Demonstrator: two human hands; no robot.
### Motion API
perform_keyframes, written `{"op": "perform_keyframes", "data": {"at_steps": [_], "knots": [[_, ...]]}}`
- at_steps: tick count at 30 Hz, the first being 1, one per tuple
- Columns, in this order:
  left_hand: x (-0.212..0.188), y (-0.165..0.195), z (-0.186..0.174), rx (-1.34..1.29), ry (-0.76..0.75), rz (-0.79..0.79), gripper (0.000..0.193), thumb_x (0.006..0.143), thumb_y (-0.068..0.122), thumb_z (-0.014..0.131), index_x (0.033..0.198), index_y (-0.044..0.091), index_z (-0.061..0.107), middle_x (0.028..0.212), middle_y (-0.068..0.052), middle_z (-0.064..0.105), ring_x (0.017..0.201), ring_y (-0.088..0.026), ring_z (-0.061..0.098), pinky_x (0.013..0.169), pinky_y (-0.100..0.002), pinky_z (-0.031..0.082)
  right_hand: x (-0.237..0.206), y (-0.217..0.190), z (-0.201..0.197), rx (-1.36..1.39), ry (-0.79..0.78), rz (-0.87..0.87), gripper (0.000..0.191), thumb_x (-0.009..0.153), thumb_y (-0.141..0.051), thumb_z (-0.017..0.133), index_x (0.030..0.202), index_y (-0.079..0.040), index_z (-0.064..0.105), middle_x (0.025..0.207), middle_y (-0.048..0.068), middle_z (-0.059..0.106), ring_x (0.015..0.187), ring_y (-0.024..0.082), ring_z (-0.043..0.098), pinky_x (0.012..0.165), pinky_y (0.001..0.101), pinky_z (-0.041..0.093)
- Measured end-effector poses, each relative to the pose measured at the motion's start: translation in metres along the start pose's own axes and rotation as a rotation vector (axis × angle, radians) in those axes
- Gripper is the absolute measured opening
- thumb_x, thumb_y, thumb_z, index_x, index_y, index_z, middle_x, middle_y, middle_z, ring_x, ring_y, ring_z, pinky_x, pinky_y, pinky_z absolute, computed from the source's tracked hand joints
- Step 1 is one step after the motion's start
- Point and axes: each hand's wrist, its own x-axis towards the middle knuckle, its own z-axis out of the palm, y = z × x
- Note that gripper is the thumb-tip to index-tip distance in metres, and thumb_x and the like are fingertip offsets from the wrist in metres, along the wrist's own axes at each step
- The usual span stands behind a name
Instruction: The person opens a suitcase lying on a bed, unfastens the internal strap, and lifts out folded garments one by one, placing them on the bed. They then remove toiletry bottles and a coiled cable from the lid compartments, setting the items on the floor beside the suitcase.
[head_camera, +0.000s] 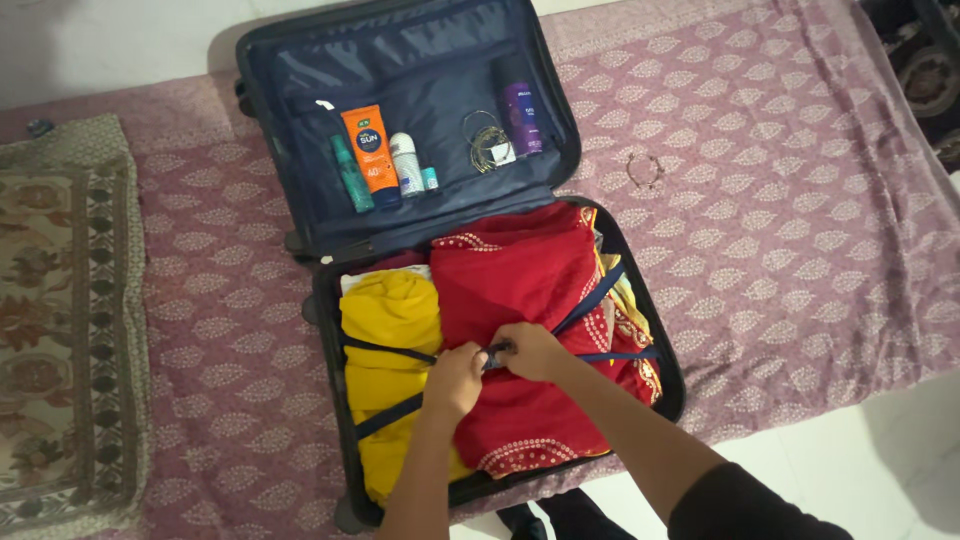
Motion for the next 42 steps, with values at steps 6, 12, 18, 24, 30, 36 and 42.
{"op": "perform_keyframes", "data": {"at_steps": [6, 12, 18, 24, 30, 36, 42], "knots": [[0.005, -0.002, 0.007, 0.000, -0.004, 0.003, 0.022, 0.100, 0.028, 0.052, 0.097, 0.009, 0.063, 0.090, -0.020, 0.070, 0.089, -0.045, 0.063, 0.080, -0.057, 0.049, 0.007, 0.010, 0.003, 0.027, 0.010, -0.044, 0.026, 0.077, -0.018, 0.074, 0.101, -0.009, 0.075, 0.095, 0.012, 0.077, 0.093, 0.029, 0.074, 0.083, 0.0405, 0.058], [0.008, -0.009, 0.018, -0.028, 0.000, -0.044, 0.024, 0.100, 0.028, 0.051, 0.097, 0.008, 0.063, 0.095, -0.021, 0.071, 0.091, -0.046, 0.062, 0.083, -0.057, 0.048, 0.012, 0.015, 0.008, 0.072, -0.008, 0.048, 0.024, 0.077, -0.019, 0.074, 0.099, -0.008, 0.076, 0.093, 0.012, 0.078, 0.090, 0.026, 0.075, 0.081, 0.0381, 0.058], [0.009, -0.018, 0.031, -0.146, 0.041, -0.173, 0.031, 0.099, 0.037, 0.053, 0.098, 0.008, 0.065, 0.093, -0.024, 0.069, 0.089, -0.048, 0.061, 0.080, -0.057, 0.048, 0.018, 0.030, 0.010, 0.247, -0.082, 0.066, 0.027, 0.079, -0.020, 0.073, 0.101, -0.004, 0.076, 0.085, 0.011, 0.078, 0.075, 0.020, 0.075, 0.071, 0.0336, 0.059], [0.019, -0.029, 0.029, -0.453, -0.056, -0.190, 0.035, 0.099, 0.037, 0.059, 0.087, 0.004, 0.058, 0.073, -0.018, 0.060, 0.069, -0.034, 0.059, 0.066, -0.045, 0.048, 0.030, 0.034, 0.009, 0.379, -0.157, 0.107, 0.028, 0.077, -0.013, 0.071, 0.100, 0.000, 0.080, 0.078, 0.010, 0.078, 0.066, 0.015, 0.073, 0.065, 0.0292, 0.060], [0.026, -0.037, 0.027, -0.552, -0.154, -0.231, 0.036, 0.096, 0.036, 0.065, 0.081, 0.004, 0.059, 0.065, -0.006, 0.057, 0.063, -0.016, 0.052, 0.062, -0.036, 0.046, 0.042, 0.037, 0.011, 0.475, -0.205, 0.268, 0.022, 0.080, -0.010, 0.075, 0.098, 0.003, 0.080, 0.079, 0.010, 0.077, 0.068, 0.017, 0.075, 0.062, 0.0286, 0.059], [0.035, -0.046, 0.030, -0.640, -0.157, -0.288, 0.037, 0.097, 0.036, 0.067, 0.080, 0.003, 0.061, 0.066, -0.001, 0.055, 0.064, -0.012, 0.049, 0.061, -0.033, 0.044, 0.059, 0.030, 0.011, 0.611, -0.202, 0.399, 0.021, 0.073, 0.000, 0.077, 0.092, 0.009, 0.077, 0.078, 0.015, 0.076, 0.063, 0.023, 0.075, 0.057, 0.0312, 0.061], [0.046, -0.050, 0.033, -0.961, -0.249, -0.446, 0.030, 0.096, 0.034, 0.069, 0.078, 0.009, 0.065, 0.068, 0.003, 0.054, 0.063, -0.010, 0.047, 0.059, -0.028, 0.039, 0.059, 0.021, -0.001, 0.583, -0.254, 0.411, 0.021, 0.073, 0.000, 0.077, 0.093, 0.009, 0.078, 0.078, 0.015, 0.076, 0.065, 0.024, 0.075, 0.057, 0.0310, 0.053]]}}
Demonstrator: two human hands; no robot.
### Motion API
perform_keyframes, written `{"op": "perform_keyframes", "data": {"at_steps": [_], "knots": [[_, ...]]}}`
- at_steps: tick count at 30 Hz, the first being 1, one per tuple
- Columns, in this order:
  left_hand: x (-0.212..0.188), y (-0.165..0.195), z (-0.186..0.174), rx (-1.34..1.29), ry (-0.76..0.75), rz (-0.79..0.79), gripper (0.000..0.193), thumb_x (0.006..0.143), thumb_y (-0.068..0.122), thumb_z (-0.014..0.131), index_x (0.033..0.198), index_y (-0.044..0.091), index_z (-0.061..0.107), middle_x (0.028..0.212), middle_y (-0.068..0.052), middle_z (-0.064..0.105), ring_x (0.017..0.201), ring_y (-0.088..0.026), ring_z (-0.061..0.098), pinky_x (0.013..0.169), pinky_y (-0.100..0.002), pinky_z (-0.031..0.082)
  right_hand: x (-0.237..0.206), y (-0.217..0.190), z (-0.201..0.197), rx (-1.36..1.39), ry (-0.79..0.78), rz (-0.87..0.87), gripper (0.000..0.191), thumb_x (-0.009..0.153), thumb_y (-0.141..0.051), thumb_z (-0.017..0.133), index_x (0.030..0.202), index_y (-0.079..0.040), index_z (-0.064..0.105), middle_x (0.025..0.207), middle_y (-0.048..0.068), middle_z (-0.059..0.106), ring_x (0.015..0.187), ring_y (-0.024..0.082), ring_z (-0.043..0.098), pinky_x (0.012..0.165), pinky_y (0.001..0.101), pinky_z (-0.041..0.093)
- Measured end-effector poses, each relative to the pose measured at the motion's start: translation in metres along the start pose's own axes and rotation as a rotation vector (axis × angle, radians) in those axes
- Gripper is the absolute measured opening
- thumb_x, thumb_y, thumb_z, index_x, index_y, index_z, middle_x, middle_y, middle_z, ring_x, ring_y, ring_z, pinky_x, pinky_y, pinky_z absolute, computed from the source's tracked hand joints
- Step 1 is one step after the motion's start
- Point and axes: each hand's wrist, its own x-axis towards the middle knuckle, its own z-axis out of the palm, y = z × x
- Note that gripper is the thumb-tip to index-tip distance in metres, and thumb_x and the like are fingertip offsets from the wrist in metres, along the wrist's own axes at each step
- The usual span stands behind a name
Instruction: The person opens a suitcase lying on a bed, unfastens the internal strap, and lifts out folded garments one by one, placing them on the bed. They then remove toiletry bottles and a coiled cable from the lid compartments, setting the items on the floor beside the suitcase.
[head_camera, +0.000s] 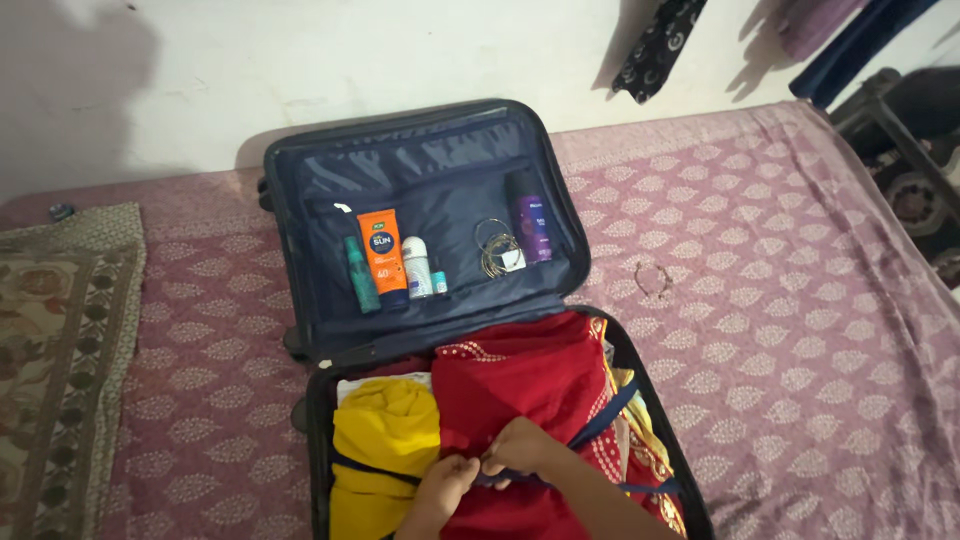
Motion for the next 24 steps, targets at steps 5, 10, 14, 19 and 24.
{"op": "perform_keyframes", "data": {"at_steps": [5, 10, 14, 19, 24], "knots": [[0.006, -0.005, -0.005, -0.085, -0.031, -0.076, 0.034, 0.095, 0.037, 0.069, 0.077, 0.010, 0.063, 0.066, 0.004, 0.052, 0.060, -0.010, 0.046, 0.059, -0.027, 0.038, 0.002, -0.008, -0.002, -0.110, -0.075, -0.028, 0.028, 0.073, 0.001, 0.073, 0.100, 0.003, 0.081, 0.085, 0.015, 0.079, 0.069, 0.018, 0.075, 0.067, 0.0269, 0.058], [0.013, -0.013, -0.010, -0.026, -0.006, -0.079, 0.032, 0.093, 0.038, 0.068, 0.077, 0.011, 0.064, 0.064, 0.004, 0.050, 0.058, -0.010, 0.044, 0.056, -0.029, 0.036, 0.004, -0.013, 0.001, -0.045, -0.050, 0.054, 0.021, 0.073, 0.000, 0.075, 0.093, 0.006, 0.080, 0.086, 0.015, 0.080, 0.070, 0.021, 0.078, 0.068, 0.0294, 0.061], [0.020, -0.023, -0.014, -0.089, 0.025, -0.155, 0.028, 0.091, 0.036, 0.071, 0.079, 0.012, 0.065, 0.064, 0.003, 0.049, 0.057, -0.012, 0.042, 0.056, -0.030, 0.036, 0.007, -0.013, 0.008, -0.017, 0.021, 0.085, 0.016, 0.071, 0.001, 0.075, 0.085, 0.005, 0.079, 0.082, 0.014, 0.080, 0.069, 0.021, 0.078, 0.067, 0.0315, 0.061], [0.016, -0.030, -0.019, -0.074, 0.005, -0.063, 0.031, 0.091, 0.038, 0.071, 0.076, 0.013, 0.061, 0.064, 0.004, 0.048, 0.058, -0.011, 0.041, 0.056, -0.029, 0.032, 0.015, -0.012, 0.011, -0.516, 0.003, -0.055, 0.012, 0.074, -0.011, 0.078, 0.079, -0.001, 0.079, 0.075, 0.010, 0.076, 0.067, 0.017, 0.072, 0.065, 0.0289, 0.055], [0.000, -0.015, -0.021, -0.101, -0.037, -0.001, 0.034, 0.092, 0.039, 0.067, 0.073, 0.013, 0.058, 0.064, 0.003, 0.046, 0.059, -0.011, 0.042, 0.058, -0.029, 0.032, 0.012, -0.005, 0.017, -0.147, 0.035, -0.052, 0.010, 0.069, -0.005, 0.077, 0.073, 0.004, 0.077, 0.070, 0.012, 0.076, 0.063, 0.018, 0.073, 0.061, 0.0298, 0.058]]}}
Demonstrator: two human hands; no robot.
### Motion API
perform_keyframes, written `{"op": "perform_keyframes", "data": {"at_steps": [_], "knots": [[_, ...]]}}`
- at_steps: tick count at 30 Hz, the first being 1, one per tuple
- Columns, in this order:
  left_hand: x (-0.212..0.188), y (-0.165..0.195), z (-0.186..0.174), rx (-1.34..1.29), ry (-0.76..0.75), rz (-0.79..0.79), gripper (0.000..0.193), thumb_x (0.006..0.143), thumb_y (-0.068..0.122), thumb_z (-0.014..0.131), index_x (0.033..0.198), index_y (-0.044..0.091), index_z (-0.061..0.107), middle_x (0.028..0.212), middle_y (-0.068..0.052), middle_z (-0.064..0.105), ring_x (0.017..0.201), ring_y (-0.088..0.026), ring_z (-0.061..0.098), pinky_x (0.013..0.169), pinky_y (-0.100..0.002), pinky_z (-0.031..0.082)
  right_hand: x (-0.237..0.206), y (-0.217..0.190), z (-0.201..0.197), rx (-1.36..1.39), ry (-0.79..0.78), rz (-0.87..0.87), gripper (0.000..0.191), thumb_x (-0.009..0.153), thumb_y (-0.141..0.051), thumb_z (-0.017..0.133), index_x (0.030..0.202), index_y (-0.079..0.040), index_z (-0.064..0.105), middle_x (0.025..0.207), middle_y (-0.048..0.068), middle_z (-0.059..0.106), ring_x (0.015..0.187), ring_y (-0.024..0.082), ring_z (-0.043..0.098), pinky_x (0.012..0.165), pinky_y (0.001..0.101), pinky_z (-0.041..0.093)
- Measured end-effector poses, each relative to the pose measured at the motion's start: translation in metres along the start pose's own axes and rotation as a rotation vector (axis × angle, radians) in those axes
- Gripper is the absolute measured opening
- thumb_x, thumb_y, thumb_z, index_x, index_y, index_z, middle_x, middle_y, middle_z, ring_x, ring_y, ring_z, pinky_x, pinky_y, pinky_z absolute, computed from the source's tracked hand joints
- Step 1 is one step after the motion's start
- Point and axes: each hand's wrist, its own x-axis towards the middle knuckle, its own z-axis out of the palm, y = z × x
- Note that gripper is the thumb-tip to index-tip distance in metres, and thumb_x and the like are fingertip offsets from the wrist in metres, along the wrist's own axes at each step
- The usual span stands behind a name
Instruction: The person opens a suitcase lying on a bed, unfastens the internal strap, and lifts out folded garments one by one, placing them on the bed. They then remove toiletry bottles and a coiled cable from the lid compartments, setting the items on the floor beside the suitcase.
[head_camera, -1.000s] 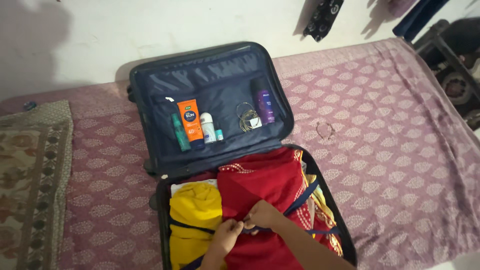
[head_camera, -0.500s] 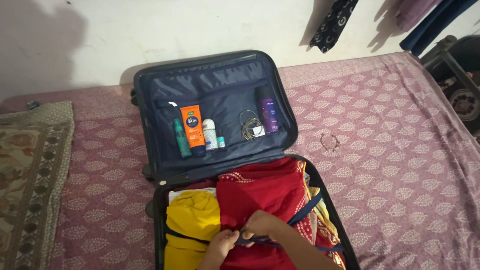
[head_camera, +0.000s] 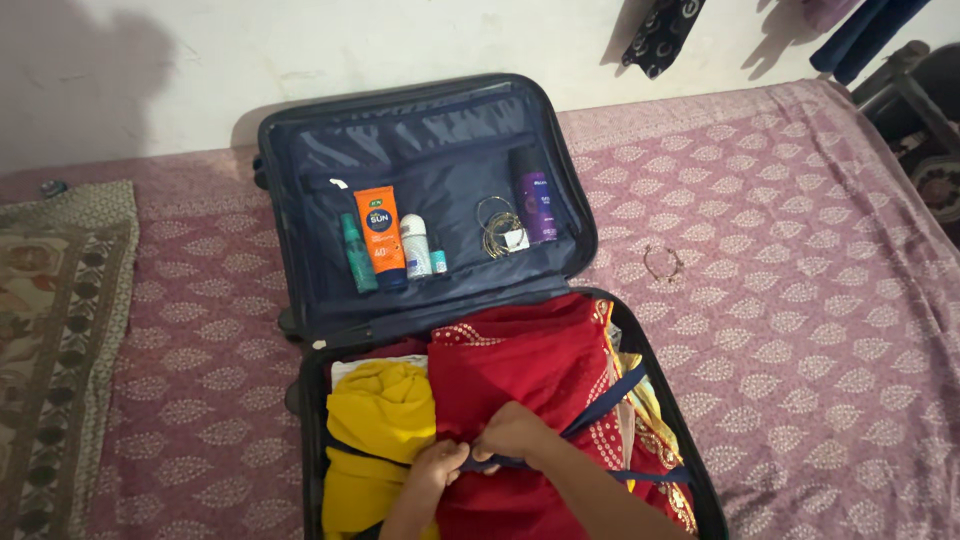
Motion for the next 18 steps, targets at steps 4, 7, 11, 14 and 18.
{"op": "perform_keyframes", "data": {"at_steps": [4, 7, 11, 14, 18], "knots": [[-0.019, 0.014, 0.002, 0.007, 0.011, 0.069, 0.035, 0.093, 0.038, 0.065, 0.071, 0.013, 0.055, 0.064, 0.005, 0.043, 0.061, -0.011, 0.040, 0.060, -0.029, 0.031, 0.002, 0.005, 0.000, 0.140, -0.006, -0.016, 0.014, 0.068, -0.003, 0.076, 0.080, 0.005, 0.079, 0.074, 0.013, 0.077, 0.063, 0.019, 0.074, 0.062, 0.0301, 0.060], [-0.028, 0.021, 0.003, 0.012, 0.023, 0.078, 0.034, 0.092, 0.038, 0.065, 0.071, 0.013, 0.055, 0.065, 0.005, 0.041, 0.062, -0.011, 0.038, 0.061, -0.030, 0.030, 0.008, 0.009, -0.001, 0.123, -0.052, -0.039, 0.020, 0.072, -0.003, 0.075, 0.089, 0.005, 0.080, 0.080, 0.014, 0.078, 0.068, 0.019, 0.074, 0.067, 0.0300, 0.059], [-0.025, 0.018, 0.004, 0.094, 0.123, 0.014, 0.038, 0.091, 0.037, 0.069, 0.068, 0.014, 0.048, 0.065, 0.004, 0.040, 0.062, -0.012, 0.036, 0.062, -0.030, 0.031, 0.012, 0.015, -0.002, -0.150, 0.003, -0.081, 0.026, 0.073, -0.005, 0.078, 0.099, -0.001, 0.080, 0.086, 0.008, 0.078, 0.079, 0.018, 0.070, 0.075, 0.0315, 0.054], [-0.018, 0.011, 0.001, 0.096, 0.096, 0.045, 0.041, 0.093, 0.037, 0.069, 0.068, 0.014, 0.045, 0.065, 0.004, 0.038, 0.062, -0.012, 0.034, 0.061, -0.030, 0.029, 0.011, 0.013, -0.002, -0.282, -0.022, -0.158, 0.032, 0.073, -0.004, 0.073, 0.104, -0.006, 0.081, 0.086, 0.004, 0.075, 0.081, 0.018, 0.069, 0.076, 0.0320, 0.054], [-0.013, 0.006, 0.000, 0.097, 0.063, 0.056, 0.035, 0.094, 0.032, 0.068, 0.071, 0.013, 0.051, 0.066, 0.005, 0.042, 0.064, -0.011, 0.038, 0.062, -0.030, 0.032, 0.003, 0.009, 0.003, -0.113, -0.022, -0.101, 0.025, 0.073, 0.000, 0.066, 0.094, 0.001, 0.079, 0.081, 0.011, 0.077, 0.074, 0.021, 0.072, 0.071, 0.0322, 0.056]]}}
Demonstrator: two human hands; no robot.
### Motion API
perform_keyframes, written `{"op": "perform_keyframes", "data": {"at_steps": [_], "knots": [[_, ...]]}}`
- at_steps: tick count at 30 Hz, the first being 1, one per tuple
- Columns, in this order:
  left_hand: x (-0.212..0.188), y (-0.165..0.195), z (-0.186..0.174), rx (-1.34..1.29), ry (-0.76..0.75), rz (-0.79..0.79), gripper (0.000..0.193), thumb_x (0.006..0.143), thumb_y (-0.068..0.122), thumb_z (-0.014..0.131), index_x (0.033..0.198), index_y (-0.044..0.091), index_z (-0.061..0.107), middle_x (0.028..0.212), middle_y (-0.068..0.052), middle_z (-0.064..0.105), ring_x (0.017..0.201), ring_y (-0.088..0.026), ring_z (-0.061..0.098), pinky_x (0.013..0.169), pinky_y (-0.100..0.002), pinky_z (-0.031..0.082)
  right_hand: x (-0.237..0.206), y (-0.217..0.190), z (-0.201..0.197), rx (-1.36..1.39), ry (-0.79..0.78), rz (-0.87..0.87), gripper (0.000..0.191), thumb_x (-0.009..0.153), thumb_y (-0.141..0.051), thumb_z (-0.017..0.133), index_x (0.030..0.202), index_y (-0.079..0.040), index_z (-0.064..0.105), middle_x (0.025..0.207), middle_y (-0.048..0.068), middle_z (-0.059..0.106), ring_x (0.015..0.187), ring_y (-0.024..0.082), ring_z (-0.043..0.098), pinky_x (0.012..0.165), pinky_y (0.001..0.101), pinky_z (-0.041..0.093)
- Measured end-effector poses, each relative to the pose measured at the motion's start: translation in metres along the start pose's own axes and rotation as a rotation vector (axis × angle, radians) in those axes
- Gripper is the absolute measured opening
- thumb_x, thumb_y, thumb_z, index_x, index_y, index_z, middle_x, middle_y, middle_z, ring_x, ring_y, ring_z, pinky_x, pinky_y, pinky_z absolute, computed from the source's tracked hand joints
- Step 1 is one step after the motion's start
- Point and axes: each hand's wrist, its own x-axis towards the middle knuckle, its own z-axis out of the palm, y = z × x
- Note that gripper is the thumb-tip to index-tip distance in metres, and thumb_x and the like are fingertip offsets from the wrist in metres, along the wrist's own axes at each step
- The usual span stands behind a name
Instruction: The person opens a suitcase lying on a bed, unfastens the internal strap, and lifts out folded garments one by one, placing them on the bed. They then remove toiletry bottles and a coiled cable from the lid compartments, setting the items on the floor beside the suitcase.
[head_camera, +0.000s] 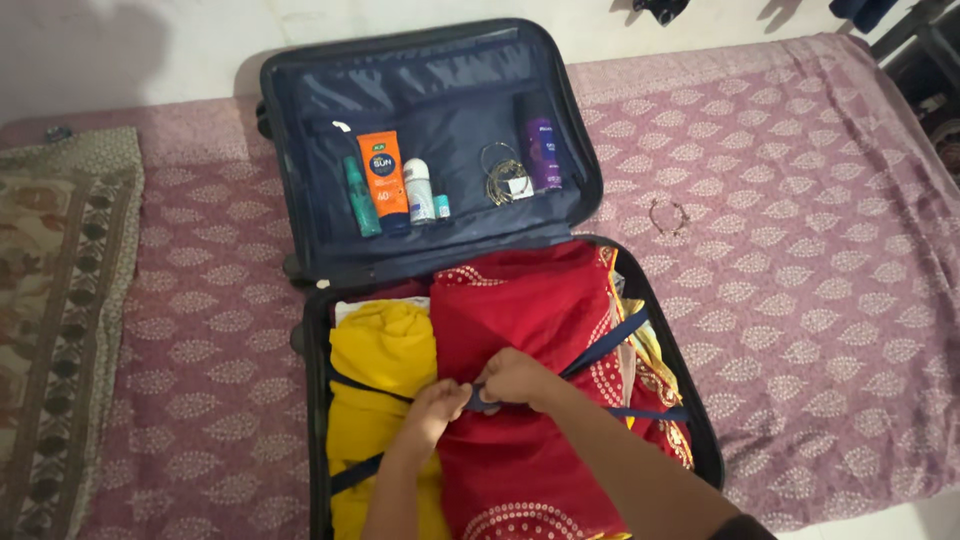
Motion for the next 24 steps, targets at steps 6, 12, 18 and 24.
{"op": "perform_keyframes", "data": {"at_steps": [6, 12, 18, 24], "knots": [[-0.018, 0.023, 0.012, 0.523, 0.108, 0.202, 0.032, 0.097, 0.032, 0.063, 0.083, 0.003, 0.064, 0.073, -0.013, 0.061, 0.071, -0.027, 0.057, 0.065, -0.040, 0.046, -0.015, -0.003, 0.001, 0.093, 0.033, -0.026, 0.020, 0.076, 0.000, 0.066, 0.090, 0.008, 0.076, 0.080, 0.017, 0.077, 0.069, 0.022, 0.074, 0.064, 0.0312, 0.060], [-0.042, 0.050, 0.022, 0.684, 0.186, 0.420, 0.026, 0.097, 0.031, 0.058, 0.094, 0.006, 0.064, 0.091, -0.023, 0.068, 0.090, -0.045, 0.064, 0.074, -0.049, 0.051, -0.031, -0.007, -0.005, 0.124, 0.030, -0.035, 0.019, 0.082, -0.007, 0.071, 0.096, 0.004, 0.076, 0.082, 0.011, 0.078, 0.069, 0.016, 0.073, 0.066, 0.0282, 0.058], [-0.063, 0.059, 0.017, 0.521, 0.253, 0.344, 0.031, 0.099, 0.033, 0.058, 0.092, 0.003, 0.060, 0.082, -0.023, 0.064, 0.078, -0.042, 0.065, 0.072, -0.045, 0.051, -0.049, -0.010, -0.006, 0.052, 0.085, -0.078, 0.017, 0.086, -0.014, 0.076, 0.090, 0.002, 0.072, 0.078, 0.010, 0.075, 0.064, 0.014, 0.065, 0.061, 0.0293, 0.053], [-0.075, 0.069, 0.016, 0.583, 0.275, 0.375, 0.029, 0.099, 0.032, 0.057, 0.093, 0.004, 0.062, 0.084, -0.022, 0.066, 0.083, -0.042, 0.065, 0.072, -0.046, 0.050, -0.064, -0.009, -0.015, 0.178, -0.004, -0.216, 0.016, 0.089, -0.012, 0.077, 0.093, 0.002, 0.069, 0.079, 0.007, 0.074, 0.067, 0.013, 0.066, 0.062, 0.0274, 0.055]]}}
